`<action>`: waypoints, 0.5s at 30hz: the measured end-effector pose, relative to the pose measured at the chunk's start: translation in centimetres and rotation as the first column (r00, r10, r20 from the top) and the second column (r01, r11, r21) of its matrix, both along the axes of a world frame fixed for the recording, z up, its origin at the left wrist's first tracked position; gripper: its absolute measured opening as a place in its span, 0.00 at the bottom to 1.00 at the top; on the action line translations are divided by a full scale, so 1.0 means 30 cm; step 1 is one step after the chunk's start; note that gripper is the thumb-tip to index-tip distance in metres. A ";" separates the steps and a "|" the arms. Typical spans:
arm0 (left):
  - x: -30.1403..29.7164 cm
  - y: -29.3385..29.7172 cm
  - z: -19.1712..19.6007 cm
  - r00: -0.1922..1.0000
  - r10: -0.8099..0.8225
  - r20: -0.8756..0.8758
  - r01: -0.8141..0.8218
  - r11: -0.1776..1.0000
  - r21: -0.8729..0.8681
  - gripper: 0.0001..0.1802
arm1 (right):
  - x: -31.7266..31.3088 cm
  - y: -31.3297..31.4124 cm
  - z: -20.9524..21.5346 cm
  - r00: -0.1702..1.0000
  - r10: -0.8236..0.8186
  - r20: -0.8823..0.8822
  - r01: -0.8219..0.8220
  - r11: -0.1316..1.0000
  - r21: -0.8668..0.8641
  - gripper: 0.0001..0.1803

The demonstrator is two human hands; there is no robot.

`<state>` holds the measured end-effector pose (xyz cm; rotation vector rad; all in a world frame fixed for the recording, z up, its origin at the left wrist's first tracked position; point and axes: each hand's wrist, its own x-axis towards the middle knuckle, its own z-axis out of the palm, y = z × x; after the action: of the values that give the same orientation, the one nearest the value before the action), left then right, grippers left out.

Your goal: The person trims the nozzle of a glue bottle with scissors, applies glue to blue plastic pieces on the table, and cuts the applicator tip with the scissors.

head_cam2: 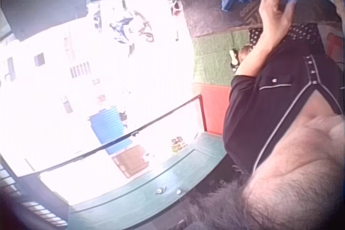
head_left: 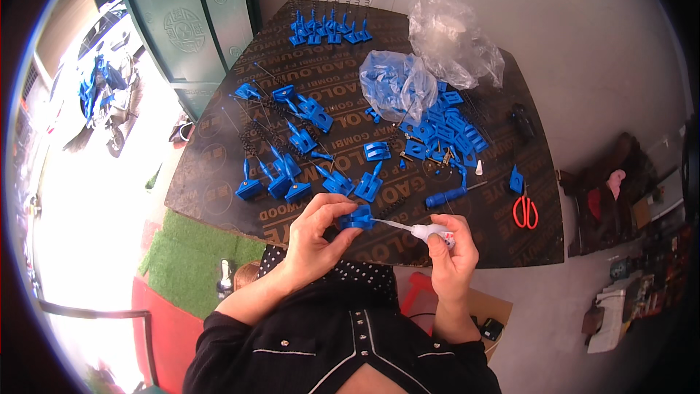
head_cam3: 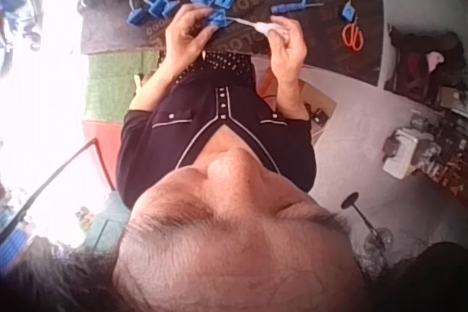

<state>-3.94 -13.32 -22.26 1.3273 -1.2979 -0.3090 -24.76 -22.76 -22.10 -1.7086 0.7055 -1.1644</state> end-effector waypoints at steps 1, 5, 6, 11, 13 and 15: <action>0.000 -0.001 -0.002 1.000 0.000 0.001 0.000 1.000 -0.004 0.19 | 0.002 -0.002 0.001 1.000 -0.011 0.000 0.011 0.998 -0.056 0.13; -0.002 0.002 0.008 0.999 0.020 0.035 -0.020 1.000 0.009 0.19 | 0.001 -0.001 0.017 0.999 -0.029 -0.028 0.026 0.994 -0.105 0.13; -0.003 0.003 0.011 0.998 0.035 0.060 -0.036 0.999 0.017 0.19 | -0.001 -0.003 0.017 0.998 -0.040 -0.044 0.033 0.988 -0.148 0.13; -0.011 0.003 0.013 0.992 0.072 0.103 -0.073 0.997 0.008 0.20 | -0.001 -0.001 0.040 0.994 -0.072 -0.084 0.050 0.970 -0.237 0.13; -0.012 0.001 0.009 0.986 0.095 0.135 -0.094 0.995 -0.014 0.20 | -0.001 0.000 0.047 0.990 -0.089 -0.107 0.057 0.961 -0.272 0.14; -0.013 0.001 0.002 0.986 0.097 0.137 -0.096 0.995 -0.013 0.20 | -0.003 0.002 0.049 0.988 -0.095 -0.118 0.059 0.959 -0.279 0.13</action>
<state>-4.34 -13.31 -22.18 1.4212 -1.3423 -0.1473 -24.85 -22.69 -20.62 -2.0204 0.7212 -1.2596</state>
